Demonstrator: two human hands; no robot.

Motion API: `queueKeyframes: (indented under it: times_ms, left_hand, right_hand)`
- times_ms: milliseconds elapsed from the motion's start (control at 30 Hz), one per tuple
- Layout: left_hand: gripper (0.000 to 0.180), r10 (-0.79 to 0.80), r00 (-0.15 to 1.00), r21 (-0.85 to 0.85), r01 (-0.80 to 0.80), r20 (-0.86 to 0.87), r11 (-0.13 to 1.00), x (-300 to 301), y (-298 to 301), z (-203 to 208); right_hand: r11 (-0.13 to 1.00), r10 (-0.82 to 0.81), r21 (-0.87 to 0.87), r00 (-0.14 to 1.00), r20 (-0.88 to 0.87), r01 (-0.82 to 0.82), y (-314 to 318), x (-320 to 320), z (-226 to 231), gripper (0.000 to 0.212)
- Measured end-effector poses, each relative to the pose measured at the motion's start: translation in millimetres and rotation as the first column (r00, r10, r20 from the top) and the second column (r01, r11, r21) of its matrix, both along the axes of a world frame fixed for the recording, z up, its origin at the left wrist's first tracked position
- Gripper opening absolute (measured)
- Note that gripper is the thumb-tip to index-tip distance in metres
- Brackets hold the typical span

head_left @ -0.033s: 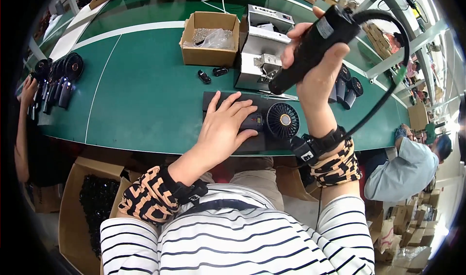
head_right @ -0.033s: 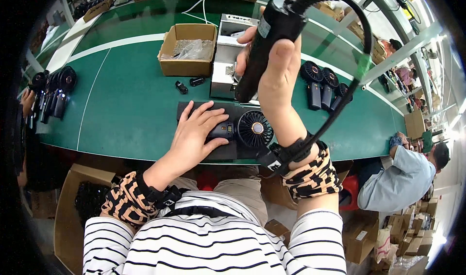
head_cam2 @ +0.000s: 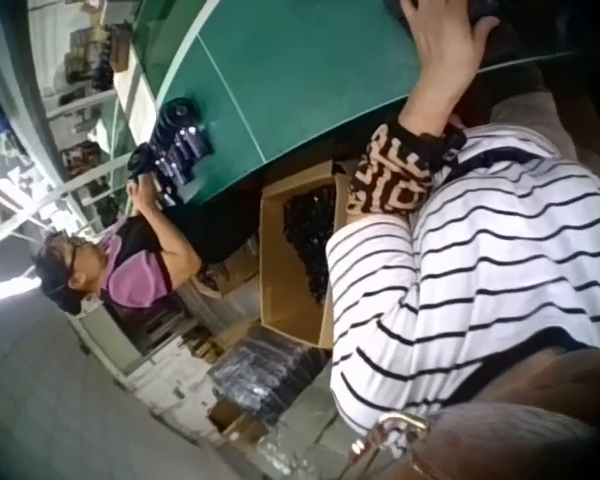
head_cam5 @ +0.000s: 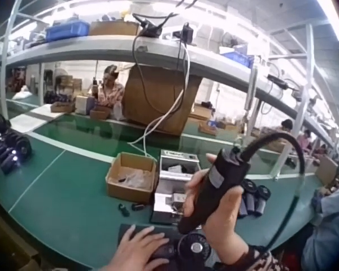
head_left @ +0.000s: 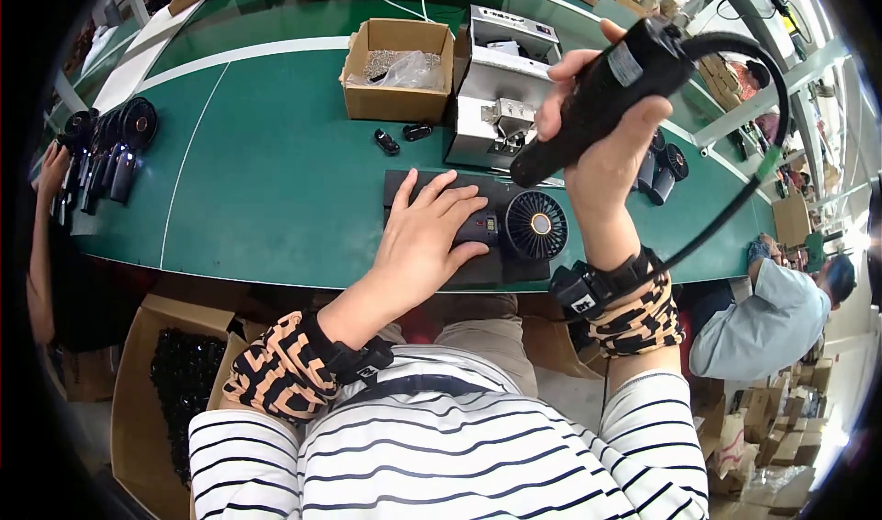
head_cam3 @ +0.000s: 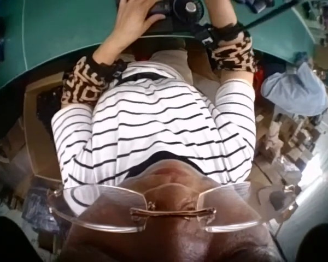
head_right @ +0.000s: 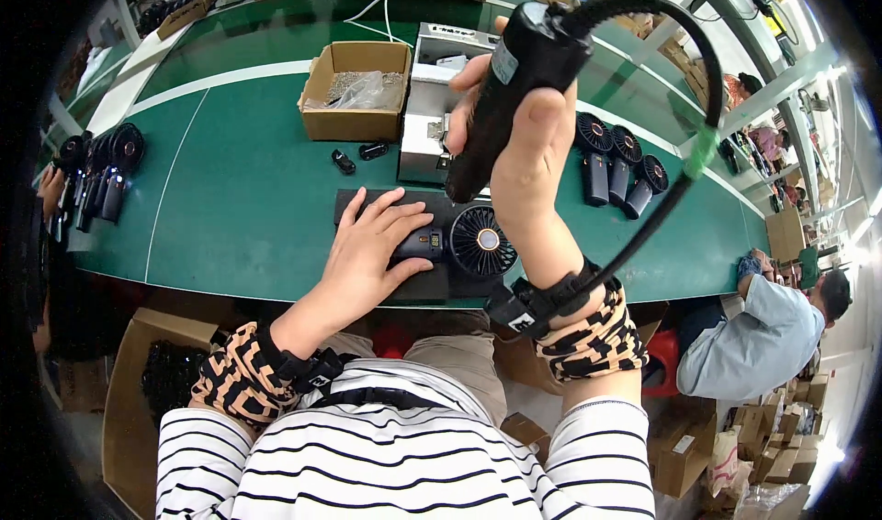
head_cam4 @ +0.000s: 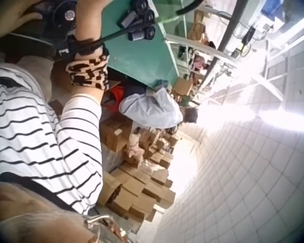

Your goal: Assemble handheld electric fans at a factory workstation using tools and fan components.

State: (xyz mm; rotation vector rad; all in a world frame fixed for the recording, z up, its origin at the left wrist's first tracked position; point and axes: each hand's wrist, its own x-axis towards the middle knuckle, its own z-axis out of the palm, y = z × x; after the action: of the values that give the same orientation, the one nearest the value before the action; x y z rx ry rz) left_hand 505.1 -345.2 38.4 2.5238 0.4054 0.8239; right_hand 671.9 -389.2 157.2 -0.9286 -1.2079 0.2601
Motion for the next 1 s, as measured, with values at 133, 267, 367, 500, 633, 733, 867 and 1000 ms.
queueKeyframes:
  times_ms: [133, 267, 367, 500, 633, 733, 867, 1000]
  left_hand:
    - [0.048, -0.011, 1.0, -0.01, 0.011, 0.008, 1.0, 1, -1, 0]
    - [0.049, -0.013, 1.0, -0.004, 0.013, 0.008, 1.0, 1, -1, 0]
    - [0.049, -0.013, 1.0, -0.003, 0.013, 0.005, 1.0, 1, -1, 1]
    - [0.049, -0.01, 1.0, -0.006, 0.01, 0.011, 1.0, 1, -2, 1]
    - [0.049, -0.002, 1.0, 0.011, 0.002, 0.01, 1.0, 1, -3, 1]
    - [0.053, -0.006, 0.999, 0.051, 0.009, -0.045, 0.999, -1, -3, 3]
    - [0.055, -0.015, 0.998, 0.051, 0.018, -0.061, 0.999, 0, -3, 5]
    - [0.057, -0.006, 0.996, 0.107, 0.016, -0.087, 0.994, 0, -5, 6]
  right_hand:
    - [0.999, 0.014, -0.044, 1.0, -0.026, -0.015, -30, -20, 1, 0.102]
    - [0.997, 0.034, -0.071, 0.998, -0.043, -0.037, -38, -27, -8, 0.103]
    - [0.998, -0.012, -0.064, 0.998, -0.069, 0.007, -41, -30, -13, 0.104]
    - [0.998, -0.002, -0.058, 0.994, -0.11, -0.004, -41, -32, -20, 0.104]
    - [0.998, -0.018, -0.061, 0.989, -0.148, 0.009, -41, -32, -24, 0.104]
    - [0.999, 0.007, -0.037, 0.981, -0.194, -0.014, -45, -31, -28, 0.104]
    - [0.994, 0.113, 0.018, 0.969, -0.219, -0.111, -50, -29, -36, 0.103]
    - [0.976, 0.208, 0.101, 0.963, -0.172, -0.192, -57, -34, -40, 0.098]
